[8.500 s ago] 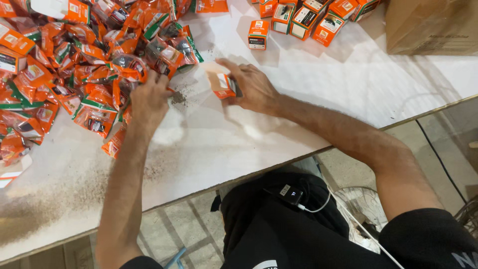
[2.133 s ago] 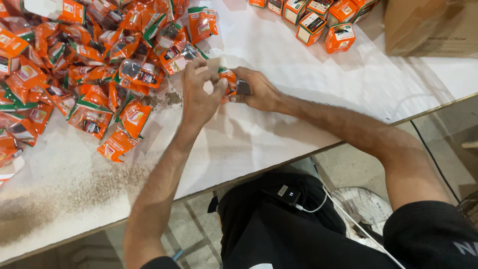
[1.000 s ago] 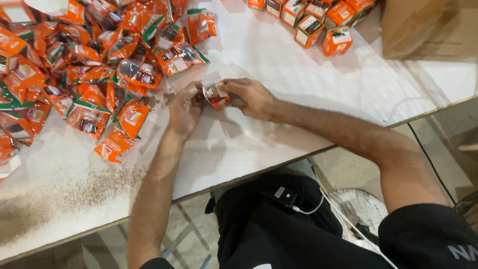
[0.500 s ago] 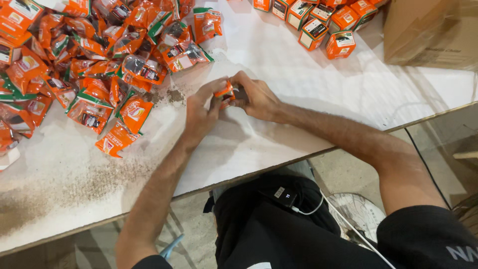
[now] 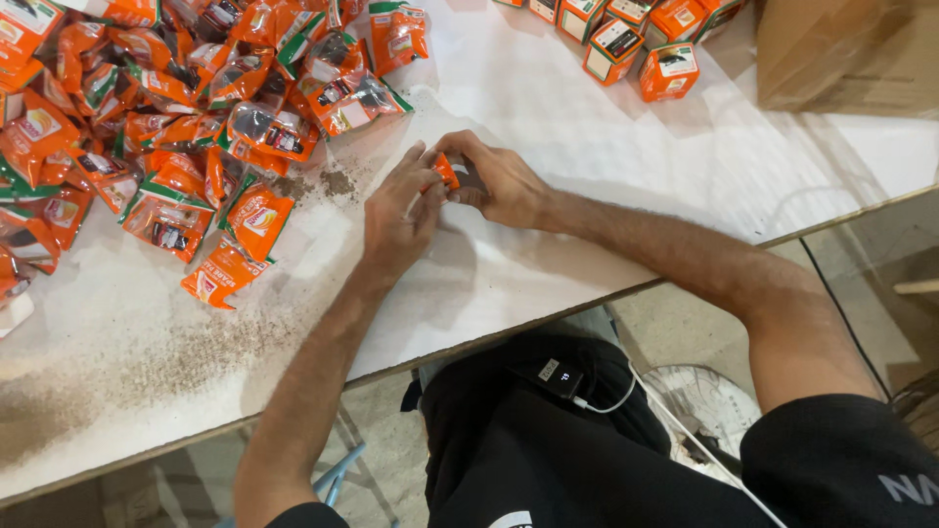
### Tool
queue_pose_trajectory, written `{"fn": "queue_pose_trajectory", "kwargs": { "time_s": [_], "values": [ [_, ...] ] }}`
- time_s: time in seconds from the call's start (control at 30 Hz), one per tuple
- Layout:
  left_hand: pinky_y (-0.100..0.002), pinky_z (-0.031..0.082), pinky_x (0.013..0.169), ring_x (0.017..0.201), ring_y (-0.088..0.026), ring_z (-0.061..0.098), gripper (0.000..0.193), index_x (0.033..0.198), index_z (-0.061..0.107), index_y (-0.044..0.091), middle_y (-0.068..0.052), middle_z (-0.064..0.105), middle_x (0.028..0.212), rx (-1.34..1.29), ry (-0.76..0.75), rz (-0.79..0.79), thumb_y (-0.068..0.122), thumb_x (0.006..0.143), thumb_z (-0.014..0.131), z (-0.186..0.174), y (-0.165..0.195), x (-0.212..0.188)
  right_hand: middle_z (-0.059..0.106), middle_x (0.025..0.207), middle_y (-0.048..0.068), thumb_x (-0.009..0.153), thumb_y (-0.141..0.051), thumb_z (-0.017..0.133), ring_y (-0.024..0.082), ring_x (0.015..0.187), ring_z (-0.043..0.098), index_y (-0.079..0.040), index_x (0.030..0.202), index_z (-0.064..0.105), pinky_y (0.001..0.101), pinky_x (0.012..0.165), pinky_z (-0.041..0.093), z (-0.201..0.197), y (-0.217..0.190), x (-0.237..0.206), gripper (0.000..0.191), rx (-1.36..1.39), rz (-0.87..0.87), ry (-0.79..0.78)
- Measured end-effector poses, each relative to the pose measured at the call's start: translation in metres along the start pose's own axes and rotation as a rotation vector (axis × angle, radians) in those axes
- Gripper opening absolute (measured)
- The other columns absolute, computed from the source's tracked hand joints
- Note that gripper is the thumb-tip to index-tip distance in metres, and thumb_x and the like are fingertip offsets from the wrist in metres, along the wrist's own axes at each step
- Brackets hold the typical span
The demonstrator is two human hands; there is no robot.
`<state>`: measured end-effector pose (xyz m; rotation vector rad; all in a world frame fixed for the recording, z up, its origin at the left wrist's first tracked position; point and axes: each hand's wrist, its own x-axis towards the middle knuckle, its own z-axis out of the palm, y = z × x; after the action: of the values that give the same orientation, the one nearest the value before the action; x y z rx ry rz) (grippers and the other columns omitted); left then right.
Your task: The person picks up small orange packets from a pile on the table and places them into small cardboard boxes, closing each box and setting it with the finished boxes. They repeat this packing cycle continuously, occasionally reaching deeper into the pile to gather more packets.
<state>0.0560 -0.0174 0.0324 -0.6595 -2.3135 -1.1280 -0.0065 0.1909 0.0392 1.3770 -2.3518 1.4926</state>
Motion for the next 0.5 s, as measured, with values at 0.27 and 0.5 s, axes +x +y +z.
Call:
{"fn": "queue_pose_trajectory", "kwargs": {
  "time_s": [0.27, 0.5],
  "values": [
    [-0.061, 0.02, 0.122, 0.149, -0.05, 0.03, 0.02, 0.116, 0.07, 0.004, -0.034, 0.037, 0.158, 0.339, -0.184, 0.171, 0.008, 0.097, 0.068, -0.018, 0.016, -0.006, 0.058, 0.14, 0.021, 0.088, -0.01, 0.078, 0.041, 0.11, 0.066, -0.01, 0.138, 0.044, 0.0459, 0.089, 0.055, 0.005, 0.007, -0.005, 0.06, -0.192, -0.092, -0.037],
    [-0.054, 0.037, 0.124, 0.143, -0.042, 0.05, 0.042, 0.142, 0.059, 0.005, -0.02, 0.058, 0.146, 0.276, 0.105, 0.056, 0.029, 0.109, 0.069, -0.018, -0.047, 0.094, 0.03, 0.155, 0.028, 0.094, -0.025, 0.091, 0.049, 0.139, 0.04, -0.008, 0.155, 0.039, 0.0552, 0.115, 0.04, -0.048, 0.036, 0.023, 0.082, -0.686, -0.102, 0.483]
  ]
}}
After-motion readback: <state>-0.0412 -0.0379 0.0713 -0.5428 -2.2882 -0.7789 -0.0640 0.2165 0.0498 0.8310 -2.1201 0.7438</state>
